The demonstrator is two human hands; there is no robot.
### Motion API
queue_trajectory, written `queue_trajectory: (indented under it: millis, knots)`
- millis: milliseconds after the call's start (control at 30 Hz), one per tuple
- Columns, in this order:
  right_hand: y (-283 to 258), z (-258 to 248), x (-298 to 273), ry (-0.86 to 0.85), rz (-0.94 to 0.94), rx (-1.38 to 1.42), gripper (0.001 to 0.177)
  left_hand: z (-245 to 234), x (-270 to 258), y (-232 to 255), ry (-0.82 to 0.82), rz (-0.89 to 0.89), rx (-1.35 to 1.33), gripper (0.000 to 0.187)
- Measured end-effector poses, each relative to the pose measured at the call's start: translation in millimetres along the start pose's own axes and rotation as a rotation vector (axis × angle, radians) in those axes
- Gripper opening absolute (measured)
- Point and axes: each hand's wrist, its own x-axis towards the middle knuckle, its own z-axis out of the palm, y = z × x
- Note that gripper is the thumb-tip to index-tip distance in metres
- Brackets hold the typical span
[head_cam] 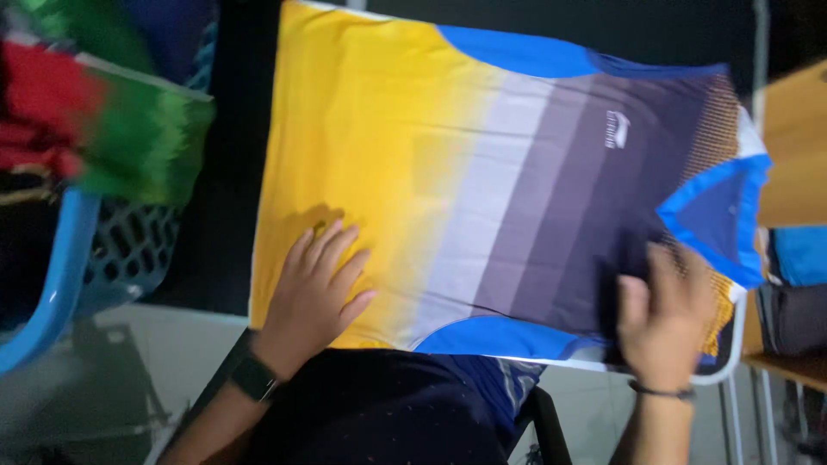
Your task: The person folds a multicolored short-sleeved shirt on a black table, smoothing and aligning edges, then places the folded shirt into a wooden cabinet shelf.
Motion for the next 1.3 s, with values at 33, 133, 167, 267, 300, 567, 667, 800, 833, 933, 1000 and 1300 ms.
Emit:
queue_trajectory:
  millis: [33, 133, 167, 267, 300, 567, 667, 800, 833, 933, 1000, 1300]
  knots:
    - [-10, 4, 8, -0.077, -0.059, 0.108, 0.050, 8, 13, 1, 0.047, 0.005, -0.032, 0.053]
    - [-31, 21, 12, -0.146, -0.027, -0.015, 0.062, 21, 41, -5, 0.050, -0.051, -0.066, 0.068]
    - [-36, 19, 10, -0.144, -0.012, -0.023, 0.062, 26, 40, -6, 0.050, -0.035, -0.072, 0.068]
    - [-43, 17, 11, -0.343, 0.122, -0.039, 0.072, 39, 37, -13, -0.010, -0.076, 0.026, 0.076]
    - [-41, 16, 12, -0.376, 0.143, -0.038, 0.075, 41, 35, -15, -0.020, -0.068, 0.029, 0.073]
    - [-35, 14, 16, -0.454, 0.198, -0.075, 0.089, 39, 25, -14, -0.085, -0.072, 0.041, 0.076]
    - [-37, 20, 38, -0.327, 0.130, -0.105, 0.075, 34, 53, -17, -0.044, -0.051, -0.045, 0.072]
    - [-51, 41, 92, -0.205, -0.090, -0.052, 0.064, 48, 129, -29, 0.130, 0.030, -0.153, 0.048]
    - [-57, 47, 109, -0.191, -0.187, -0.030, 0.063, 56, 150, -33, 0.165, 0.033, -0.191, 0.045]
    - [-64, 75, 138, -0.291, -0.202, 0.024, 0.065, 78, 192, -32, 0.044, -0.145, -0.170, 0.063]
    - [-45, 95, 144, -0.349, -0.125, -0.015, 0.065, 94, 199, -40, 0.023, -0.200, -0.133, 0.069]
    - [72, 108, 151, -0.201, 0.145, -0.155, 0.060, 101, 195, -47, -0.035, -0.249, -0.074, 0.073]
